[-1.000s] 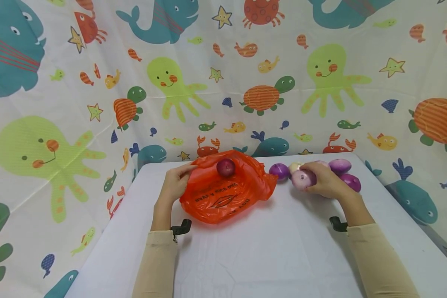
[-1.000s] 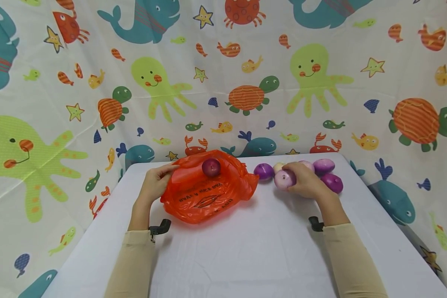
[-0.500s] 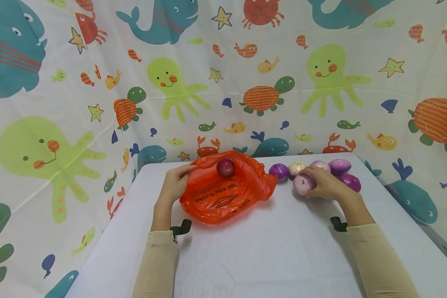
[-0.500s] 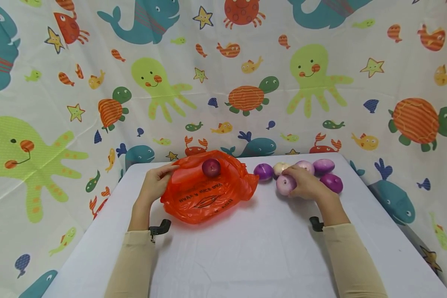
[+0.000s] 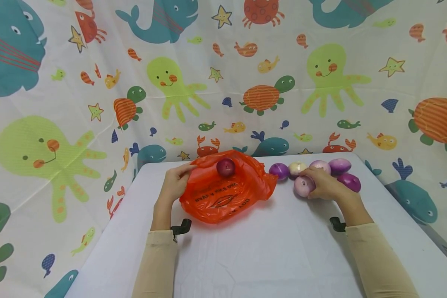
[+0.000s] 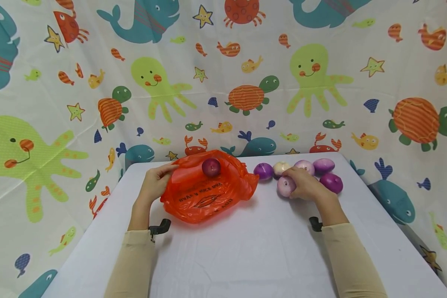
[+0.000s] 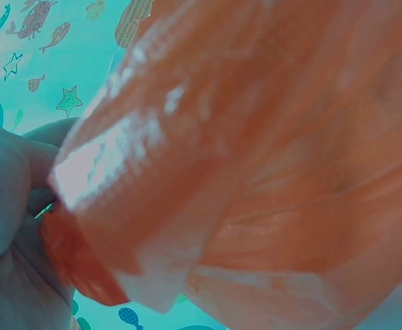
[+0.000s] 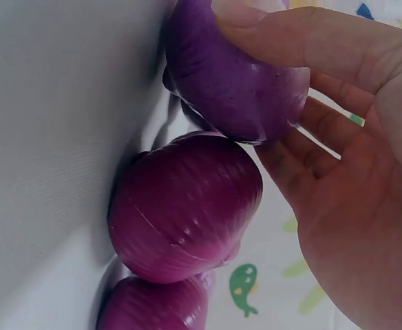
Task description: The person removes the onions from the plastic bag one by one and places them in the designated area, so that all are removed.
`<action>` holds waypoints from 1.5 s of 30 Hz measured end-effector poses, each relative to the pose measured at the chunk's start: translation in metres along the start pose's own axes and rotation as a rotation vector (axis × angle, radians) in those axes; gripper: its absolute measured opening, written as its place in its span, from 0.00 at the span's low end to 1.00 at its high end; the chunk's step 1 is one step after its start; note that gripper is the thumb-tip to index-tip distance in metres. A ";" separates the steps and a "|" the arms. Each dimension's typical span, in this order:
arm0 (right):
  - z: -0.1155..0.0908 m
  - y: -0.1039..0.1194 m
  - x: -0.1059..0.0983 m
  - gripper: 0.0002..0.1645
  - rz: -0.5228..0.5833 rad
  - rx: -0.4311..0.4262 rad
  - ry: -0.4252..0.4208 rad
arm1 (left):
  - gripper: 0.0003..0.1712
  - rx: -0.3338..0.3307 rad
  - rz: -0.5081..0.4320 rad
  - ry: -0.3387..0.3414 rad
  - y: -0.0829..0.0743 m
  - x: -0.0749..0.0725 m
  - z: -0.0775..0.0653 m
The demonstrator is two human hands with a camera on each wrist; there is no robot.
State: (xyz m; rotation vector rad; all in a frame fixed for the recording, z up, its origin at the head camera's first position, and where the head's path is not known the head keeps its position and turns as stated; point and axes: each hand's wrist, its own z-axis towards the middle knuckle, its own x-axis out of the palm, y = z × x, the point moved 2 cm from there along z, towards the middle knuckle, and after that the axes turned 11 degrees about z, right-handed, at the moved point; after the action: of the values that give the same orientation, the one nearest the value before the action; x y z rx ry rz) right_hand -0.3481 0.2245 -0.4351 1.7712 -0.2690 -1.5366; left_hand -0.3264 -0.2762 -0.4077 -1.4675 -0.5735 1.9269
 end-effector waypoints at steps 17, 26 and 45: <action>0.000 0.003 0.001 0.49 -0.012 0.046 0.017 | 0.20 0.006 -0.017 -0.010 -0.001 -0.001 0.000; -0.001 0.004 0.002 0.47 -0.020 0.046 0.015 | 0.20 0.006 -0.023 -0.010 0.000 -0.001 -0.001; 0.005 0.035 0.004 0.31 0.041 -0.158 -0.150 | 0.19 0.006 -0.029 -0.005 -0.001 -0.001 -0.001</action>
State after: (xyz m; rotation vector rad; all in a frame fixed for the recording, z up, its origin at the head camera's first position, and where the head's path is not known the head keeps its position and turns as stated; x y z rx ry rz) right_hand -0.3407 0.1957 -0.4151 1.5226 -0.2480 -1.6182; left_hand -0.3248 -0.2762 -0.4060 -1.4435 -0.5873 1.9085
